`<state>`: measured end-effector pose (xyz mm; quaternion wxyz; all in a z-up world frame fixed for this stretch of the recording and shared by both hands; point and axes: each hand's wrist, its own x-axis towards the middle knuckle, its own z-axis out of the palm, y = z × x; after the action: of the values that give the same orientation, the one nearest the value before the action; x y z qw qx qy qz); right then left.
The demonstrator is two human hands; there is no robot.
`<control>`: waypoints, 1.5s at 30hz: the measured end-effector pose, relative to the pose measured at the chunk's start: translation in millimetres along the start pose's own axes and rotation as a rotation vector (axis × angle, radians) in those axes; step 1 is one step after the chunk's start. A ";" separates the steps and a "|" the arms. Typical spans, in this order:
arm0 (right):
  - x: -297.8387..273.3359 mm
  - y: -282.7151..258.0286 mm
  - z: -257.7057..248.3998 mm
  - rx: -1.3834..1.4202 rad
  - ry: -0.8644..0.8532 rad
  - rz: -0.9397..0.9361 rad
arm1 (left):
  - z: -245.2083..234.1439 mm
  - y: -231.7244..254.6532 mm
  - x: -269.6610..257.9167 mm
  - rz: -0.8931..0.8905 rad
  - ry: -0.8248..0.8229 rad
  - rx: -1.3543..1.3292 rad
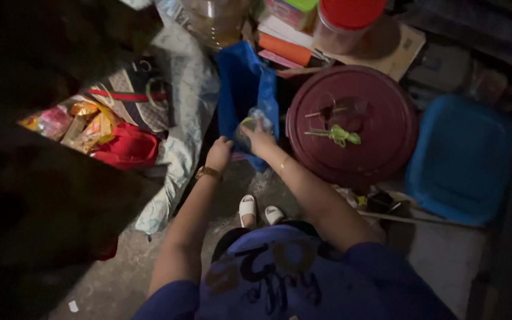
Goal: The person organizes snack items by taking them from a drawer and a cardboard box, then placing them into a glass display cabinet. They handle various packaged snacks and arrange them on the shelves.
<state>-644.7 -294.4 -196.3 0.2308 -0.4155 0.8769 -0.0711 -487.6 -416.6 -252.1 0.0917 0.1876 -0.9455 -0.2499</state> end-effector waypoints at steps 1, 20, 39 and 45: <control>-0.6 4.5 0.6 0.019 0.108 -0.095 | 2.8 -0.1 1.3 0.021 0.035 -0.001; -106.9 129.0 -173.1 0.126 0.890 0.157 | 16.8 34.6 -1.7 -0.084 0.202 -0.169; -27.7 48.0 -27.7 -0.244 -0.042 -0.330 | -20.4 53.2 -27.6 -0.216 0.208 -0.144; -54.2 45.1 -38.5 -0.140 -0.176 -0.284 | -16.1 48.4 -21.4 -0.261 0.290 -0.028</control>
<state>-664.3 -226.7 -157.8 0.2647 -0.5549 0.7887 -0.0049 -478.7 -376.1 -215.5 0.1964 0.3415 -0.8863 -0.2434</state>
